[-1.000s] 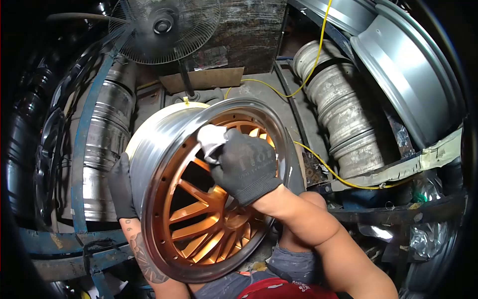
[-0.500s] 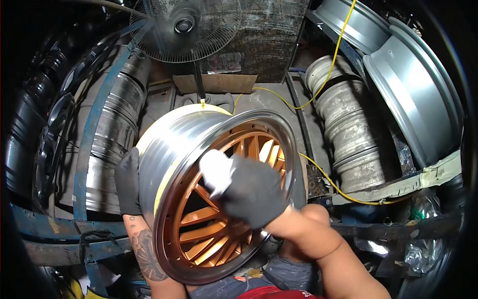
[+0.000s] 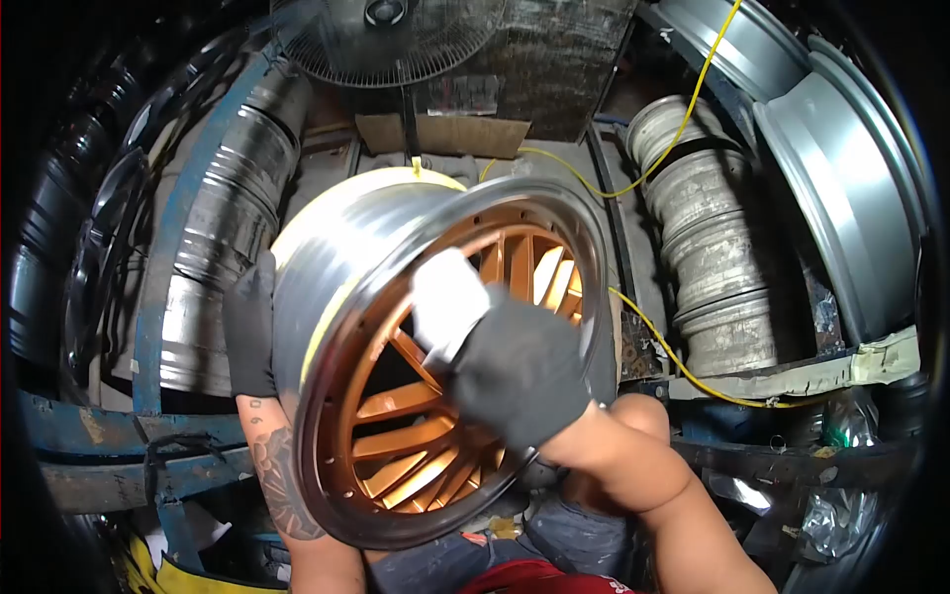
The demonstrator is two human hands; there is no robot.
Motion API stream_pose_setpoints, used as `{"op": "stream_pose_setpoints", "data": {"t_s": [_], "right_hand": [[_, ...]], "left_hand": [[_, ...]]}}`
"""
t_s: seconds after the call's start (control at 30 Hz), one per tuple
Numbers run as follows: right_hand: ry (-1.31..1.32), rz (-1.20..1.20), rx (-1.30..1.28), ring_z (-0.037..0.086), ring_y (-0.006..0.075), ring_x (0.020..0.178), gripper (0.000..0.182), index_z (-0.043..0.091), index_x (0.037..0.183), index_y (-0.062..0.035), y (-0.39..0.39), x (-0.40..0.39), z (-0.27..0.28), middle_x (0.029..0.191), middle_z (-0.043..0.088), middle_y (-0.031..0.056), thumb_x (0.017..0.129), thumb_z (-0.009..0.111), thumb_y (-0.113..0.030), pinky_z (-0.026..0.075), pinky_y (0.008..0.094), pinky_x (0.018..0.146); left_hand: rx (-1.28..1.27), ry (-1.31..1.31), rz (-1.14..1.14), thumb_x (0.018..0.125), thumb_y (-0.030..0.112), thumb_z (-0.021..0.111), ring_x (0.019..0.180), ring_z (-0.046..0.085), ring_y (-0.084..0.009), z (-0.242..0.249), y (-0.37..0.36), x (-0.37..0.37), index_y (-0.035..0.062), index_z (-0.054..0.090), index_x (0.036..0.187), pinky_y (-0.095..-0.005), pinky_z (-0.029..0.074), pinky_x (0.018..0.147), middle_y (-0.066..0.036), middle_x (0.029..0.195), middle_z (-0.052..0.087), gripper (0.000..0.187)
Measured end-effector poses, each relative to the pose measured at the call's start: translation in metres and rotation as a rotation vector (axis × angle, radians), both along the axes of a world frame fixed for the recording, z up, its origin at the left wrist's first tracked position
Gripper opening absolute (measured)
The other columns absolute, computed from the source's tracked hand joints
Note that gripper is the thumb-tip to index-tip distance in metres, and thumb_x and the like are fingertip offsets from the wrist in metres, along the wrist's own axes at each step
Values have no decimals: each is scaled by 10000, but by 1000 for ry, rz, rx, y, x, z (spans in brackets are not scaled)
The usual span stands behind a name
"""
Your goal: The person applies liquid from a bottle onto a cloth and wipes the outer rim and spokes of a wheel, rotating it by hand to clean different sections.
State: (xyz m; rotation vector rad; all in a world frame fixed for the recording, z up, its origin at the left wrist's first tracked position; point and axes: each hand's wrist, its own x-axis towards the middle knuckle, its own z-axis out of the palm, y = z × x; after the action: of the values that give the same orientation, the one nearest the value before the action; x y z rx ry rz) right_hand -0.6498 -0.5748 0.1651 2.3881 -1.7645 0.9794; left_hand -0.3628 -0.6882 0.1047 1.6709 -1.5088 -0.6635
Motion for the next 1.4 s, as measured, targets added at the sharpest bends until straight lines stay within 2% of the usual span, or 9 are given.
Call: {"op": "stream_pose_setpoints", "data": {"t_s": [0.17, 0.37, 0.47, 0.6, 0.83, 0.97, 1.03, 1.2, 1.4], "right_hand": [[-420, -58, 220, 711, 308, 711, 175, 742, 891, -27, -24, -31, 1, 770, 682, 179, 847, 663, -177, 552, 439, 664], [-923, -123, 385, 610, 157, 499, 354, 685, 739, 57, -41, -38, -26, 545, 612, 80, 901, 660, -257, 470, 340, 503], [-883, -148, 565, 624, 152, 568, 143, 681, 886, 1, -47, -46, -17, 667, 641, 76, 852, 677, -138, 476, 316, 530], [-160, 31, 22, 675, 398, 747, 188, 673, 838, -32, -31, -11, -11, 747, 643, 183, 826, 688, -219, 536, 456, 670], [91, -2, -111, 673, 393, 721, 199, 737, 994, -94, -23, 3, 14, 823, 686, 185, 810, 671, -131, 547, 439, 653], [-124, 145, 28, 674, 380, 733, 256, 730, 1027, -71, -24, -11, 11, 873, 698, 173, 776, 691, -104, 539, 405, 650], [48, -78, -39, 661, 321, 672, 202, 730, 890, -124, -40, -13, 7, 822, 668, 110, 713, 782, -206, 513, 433, 601], [84, 320, -106, 628, 339, 712, 292, 704, 944, -101, -14, 19, 10, 820, 616, 128, 671, 770, -181, 499, 444, 637], [226, 152, -57, 603, 318, 666, 183, 660, 817, -101, -11, 22, 27, 767, 572, 117, 712, 760, -213, 457, 457, 588]], "left_hand": [[-19, -113, -71, 1071, 409, 499, 819, 686, -277, 2, 0, 4, -54, 727, 1077, -379, 521, 777, -204, 943, 737, 516], [41, 43, 48, 1072, 396, 508, 828, 694, -235, -2, -2, 9, -47, 733, 1078, -342, 521, 792, -161, 951, 753, 496], [53, 77, 106, 1016, 475, 609, 701, 562, -114, -14, -13, 18, -52, 746, 982, -309, 466, 680, -59, 761, 682, 545], [-27, 124, 28, 1008, 478, 614, 682, 553, -127, -16, -11, 16, -46, 728, 955, -322, 465, 680, -94, 709, 639, 539], [-3, 29, 43, 1010, 477, 599, 713, 581, -147, -4, -10, 9, -41, 732, 969, -328, 483, 728, -120, 742, 661, 536], [4, 94, 54, 984, 520, 607, 763, 672, -242, -6, -13, 7, -36, 733, 1017, -368, 507, 766, -188, 845, 724, 571], [-5, 0, 83, 976, 536, 601, 798, 691, -291, -10, -17, 8, -11, 739, 1045, -379, 514, 788, -192, 872, 731, 569], [83, -35, 87, 968, 550, 592, 883, 699, -367, -3, -16, 6, 30, 750, 1058, -402, 519, 822, -210, 927, 729, 552], [24, -108, 114, 974, 541, 585, 875, 694, -362, -6, -18, 10, 10, 739, 1039, -411, 512, 805, -224, 925, 717, 557]]}}
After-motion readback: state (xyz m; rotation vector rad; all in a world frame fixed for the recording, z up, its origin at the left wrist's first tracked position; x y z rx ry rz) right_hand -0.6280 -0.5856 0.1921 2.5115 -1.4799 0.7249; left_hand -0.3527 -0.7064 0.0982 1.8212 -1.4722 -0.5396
